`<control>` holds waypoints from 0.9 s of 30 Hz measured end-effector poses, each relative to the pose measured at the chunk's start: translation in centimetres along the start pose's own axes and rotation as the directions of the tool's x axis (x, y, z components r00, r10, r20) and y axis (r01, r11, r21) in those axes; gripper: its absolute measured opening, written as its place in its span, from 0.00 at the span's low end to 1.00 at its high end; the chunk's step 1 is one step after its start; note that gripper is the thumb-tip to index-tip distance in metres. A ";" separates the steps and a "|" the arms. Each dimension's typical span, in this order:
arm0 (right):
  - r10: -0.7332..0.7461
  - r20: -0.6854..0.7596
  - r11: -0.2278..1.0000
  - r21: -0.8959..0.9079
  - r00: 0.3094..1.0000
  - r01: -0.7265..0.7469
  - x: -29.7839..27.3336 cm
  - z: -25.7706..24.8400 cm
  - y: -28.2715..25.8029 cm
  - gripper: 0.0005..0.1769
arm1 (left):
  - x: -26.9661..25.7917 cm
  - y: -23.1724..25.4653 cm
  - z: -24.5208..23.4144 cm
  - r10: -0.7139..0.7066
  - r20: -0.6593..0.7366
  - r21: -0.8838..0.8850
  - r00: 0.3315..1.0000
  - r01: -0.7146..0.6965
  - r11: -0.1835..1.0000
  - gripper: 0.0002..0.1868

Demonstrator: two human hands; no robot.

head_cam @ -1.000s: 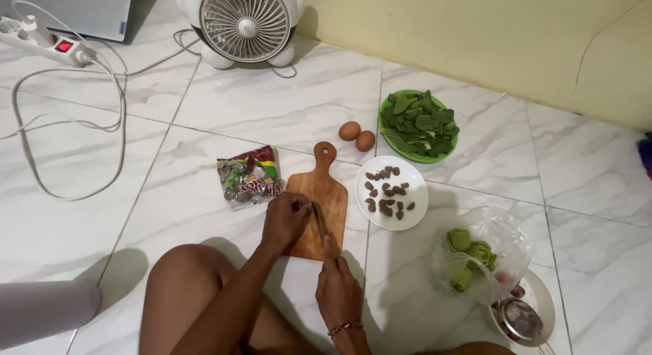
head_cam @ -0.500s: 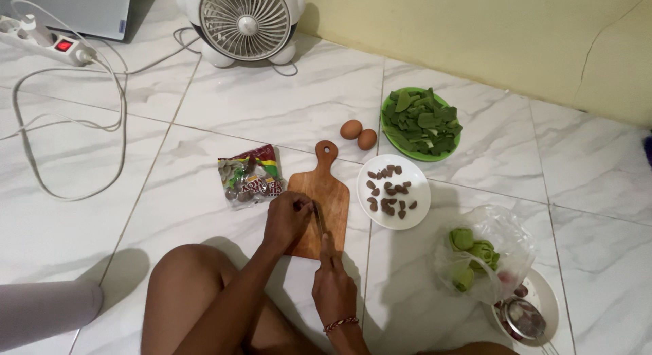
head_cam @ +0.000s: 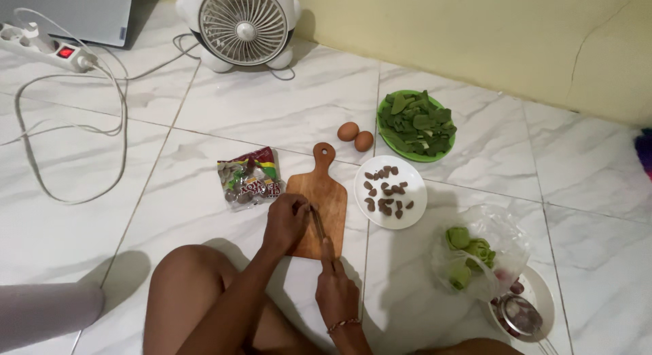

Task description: The person slices tamarind pods on a wooden cutting board with a knife and places the pieces onto a white plate.

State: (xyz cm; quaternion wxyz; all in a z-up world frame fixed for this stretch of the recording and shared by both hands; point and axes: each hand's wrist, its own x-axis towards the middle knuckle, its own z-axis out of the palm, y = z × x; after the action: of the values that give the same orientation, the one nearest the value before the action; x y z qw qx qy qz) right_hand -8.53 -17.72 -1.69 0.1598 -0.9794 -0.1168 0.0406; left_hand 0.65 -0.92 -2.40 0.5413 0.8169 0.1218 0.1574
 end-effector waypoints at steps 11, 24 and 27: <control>0.135 -0.021 0.986 0.104 0.991 -0.133 -0.4 -4.0 0.5 0.39 | -0.4 0.1 -0.5 0.013 0.071 0.060 0.997 -0.017 0.998 0.10; 0.259 0.097 0.713 0.651 0.961 -0.258 1.6 -2.2 0.4 0.34 | -0.1 4.3 0.3 -0.177 0.088 -0.122 0.980 0.187 0.975 0.10; 0.399 0.335 0.516 0.688 0.854 -0.511 1.5 -3.1 0.0 0.32 | -0.7 5.2 1.3 -0.210 0.077 -0.158 0.975 0.220 0.963 0.11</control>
State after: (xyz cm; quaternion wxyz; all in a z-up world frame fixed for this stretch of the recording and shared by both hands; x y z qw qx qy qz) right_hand -6.72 -18.32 1.19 0.5282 -0.8113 0.1613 0.1918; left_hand 0.70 -4.25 1.88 0.6246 0.7554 0.1801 0.0830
